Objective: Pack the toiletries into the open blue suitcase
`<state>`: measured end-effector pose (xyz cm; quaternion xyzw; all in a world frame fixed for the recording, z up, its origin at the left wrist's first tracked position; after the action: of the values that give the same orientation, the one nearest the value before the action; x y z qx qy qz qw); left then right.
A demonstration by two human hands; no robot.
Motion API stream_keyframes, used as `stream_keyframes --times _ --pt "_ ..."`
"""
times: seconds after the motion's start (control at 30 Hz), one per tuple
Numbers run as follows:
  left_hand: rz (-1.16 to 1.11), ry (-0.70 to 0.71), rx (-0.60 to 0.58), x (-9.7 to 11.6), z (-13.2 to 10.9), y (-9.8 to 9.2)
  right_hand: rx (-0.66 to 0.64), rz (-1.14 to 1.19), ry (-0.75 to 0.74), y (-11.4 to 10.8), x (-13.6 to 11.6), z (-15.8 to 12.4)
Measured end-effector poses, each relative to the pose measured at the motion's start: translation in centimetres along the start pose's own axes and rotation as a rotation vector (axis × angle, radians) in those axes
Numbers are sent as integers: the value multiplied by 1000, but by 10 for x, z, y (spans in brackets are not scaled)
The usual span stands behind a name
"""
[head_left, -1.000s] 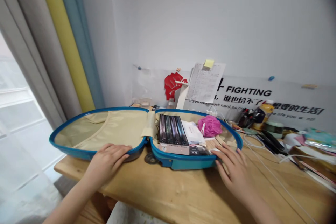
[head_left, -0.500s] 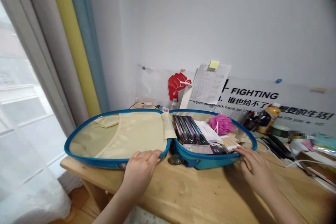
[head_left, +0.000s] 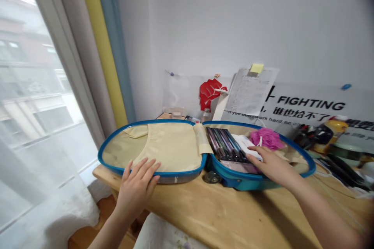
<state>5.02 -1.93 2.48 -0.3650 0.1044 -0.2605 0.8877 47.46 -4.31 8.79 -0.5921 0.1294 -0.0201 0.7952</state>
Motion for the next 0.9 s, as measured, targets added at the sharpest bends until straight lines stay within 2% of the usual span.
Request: stream_keyframes --times 0.1,0.2,0.43,0.6,0.9 --pt "56 -33 -1 -22 -7 -5 -91 -25 9 18 -6 26" --pt "63 -57 -20 -31 -11 -7 -164 -65 39 30 -8 44" --pt "-1 -132 -17 -29 -12 -3 -259 -110 94 29 -18 51" --pt "-32 -142 -9 -28 -7 -5 -290 -140 109 26 -23 48" --pt "-70 -182 -53 -26 -4 -7 -301 -190 134 30 -21 59"
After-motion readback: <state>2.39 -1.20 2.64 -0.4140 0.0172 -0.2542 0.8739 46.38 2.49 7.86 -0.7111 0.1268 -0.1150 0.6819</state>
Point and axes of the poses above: each hand's wrist, its own z-axis towards the middle knuckle, its own y-axis out of the palm, x = y × z, the point moved 2 cm from there along z, towards the middle knuckle, and after that the axes turned 2 degrees about z, right-handed, at the moved point
